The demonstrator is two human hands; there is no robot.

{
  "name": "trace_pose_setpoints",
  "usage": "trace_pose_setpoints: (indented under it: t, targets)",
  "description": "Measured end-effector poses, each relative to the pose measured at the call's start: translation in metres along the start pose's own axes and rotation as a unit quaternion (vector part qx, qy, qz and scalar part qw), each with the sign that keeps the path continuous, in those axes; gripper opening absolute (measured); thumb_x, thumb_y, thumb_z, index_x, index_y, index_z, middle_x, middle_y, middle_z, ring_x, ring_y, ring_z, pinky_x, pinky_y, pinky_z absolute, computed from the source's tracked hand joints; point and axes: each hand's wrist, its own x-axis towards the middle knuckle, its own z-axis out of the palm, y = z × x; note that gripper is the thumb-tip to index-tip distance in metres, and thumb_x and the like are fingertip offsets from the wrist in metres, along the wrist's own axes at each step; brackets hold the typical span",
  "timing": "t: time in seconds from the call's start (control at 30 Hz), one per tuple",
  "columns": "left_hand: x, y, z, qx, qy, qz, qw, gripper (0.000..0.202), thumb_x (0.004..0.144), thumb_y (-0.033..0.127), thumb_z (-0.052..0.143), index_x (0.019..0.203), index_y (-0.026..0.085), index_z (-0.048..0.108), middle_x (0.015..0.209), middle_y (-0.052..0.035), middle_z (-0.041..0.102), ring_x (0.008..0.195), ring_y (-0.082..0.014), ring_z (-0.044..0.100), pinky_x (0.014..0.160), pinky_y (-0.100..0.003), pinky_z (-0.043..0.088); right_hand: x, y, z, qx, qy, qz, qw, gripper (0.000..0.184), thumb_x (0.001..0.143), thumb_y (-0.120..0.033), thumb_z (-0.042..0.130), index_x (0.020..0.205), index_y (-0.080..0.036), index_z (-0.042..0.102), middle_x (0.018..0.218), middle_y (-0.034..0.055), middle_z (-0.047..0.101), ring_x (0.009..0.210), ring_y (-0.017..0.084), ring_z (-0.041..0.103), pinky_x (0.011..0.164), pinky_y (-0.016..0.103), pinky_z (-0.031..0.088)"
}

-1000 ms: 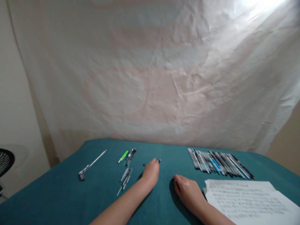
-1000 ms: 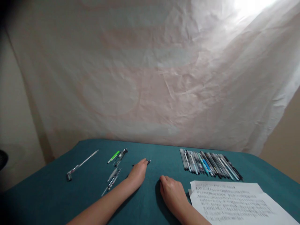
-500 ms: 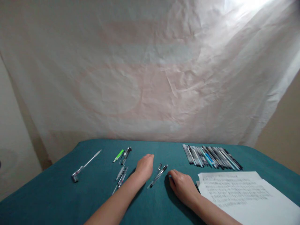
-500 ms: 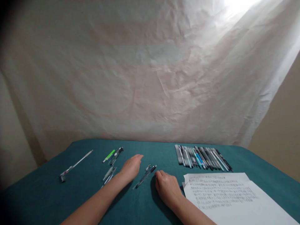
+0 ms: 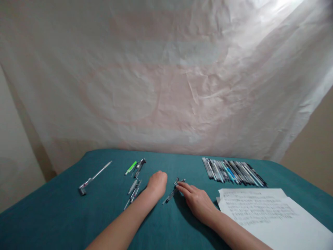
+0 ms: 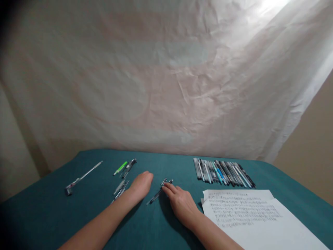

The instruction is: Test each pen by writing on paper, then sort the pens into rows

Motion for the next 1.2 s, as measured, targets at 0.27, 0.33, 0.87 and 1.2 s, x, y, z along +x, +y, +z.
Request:
trace_pose_setpoints:
  t: [0.27, 0.33, 0.87, 1.2]
  targets:
    - [-0.007, 0.003, 0.001, -0.041, -0.06, 0.08, 0.994, 0.013, 0.067, 0.018, 0.054, 0.07, 0.016, 0.067, 0.075, -0.0098, 0.067, 0.073, -0.0208, 0.061, 0.063, -0.025, 0.042, -0.001, 0.0, -0.002, 0.005, -0.009, -0.011, 1.0, 0.041, 0.081, -0.011, 0.036, 0.119, -0.025, 0.044, 0.116, 0.0052, 0.051, 0.093, 0.016, 0.054, 0.076, 0.025, 0.044]
    - [-0.008, 0.005, 0.001, -0.041, -0.069, 0.085, 0.993, 0.014, 0.066, 0.02, 0.054, 0.07, 0.016, 0.067, 0.074, -0.0086, 0.067, 0.072, -0.0194, 0.061, 0.061, -0.024, 0.041, -0.002, 0.0, -0.003, 0.001, -0.009, -0.006, 1.0, 0.039, 0.081, -0.012, 0.037, 0.117, -0.025, 0.045, 0.11, 0.0063, 0.052, 0.085, 0.015, 0.056, 0.069, 0.024, 0.044]
    - [-0.015, 0.02, 0.017, -0.034, -0.06, 0.079, 0.994, 0.013, 0.056, 0.017, 0.051, 0.052, 0.013, 0.063, 0.054, -0.0095, 0.061, 0.055, -0.0184, 0.057, 0.051, -0.023, 0.037, -0.008, 0.001, 0.001, 0.013, 0.037, 0.137, 0.99, 0.017, 0.08, -0.034, 0.042, 0.076, -0.02, 0.052, 0.07, 0.0014, 0.059, 0.065, 0.015, 0.057, 0.055, 0.022, 0.031]
    - [0.01, 0.005, 0.006, -0.444, -0.04, 0.064, 0.893, 0.014, 0.062, 0.025, 0.053, 0.062, 0.012, 0.057, 0.048, 0.0016, 0.051, 0.042, -0.0084, 0.045, 0.043, -0.019, 0.034, -0.013, 0.002, 0.002, 0.033, 0.014, 0.243, 0.969, 0.026, 0.074, -0.023, 0.046, 0.1, -0.021, 0.047, 0.072, 0.0032, 0.063, 0.061, 0.018, 0.059, 0.051, 0.023, 0.027]
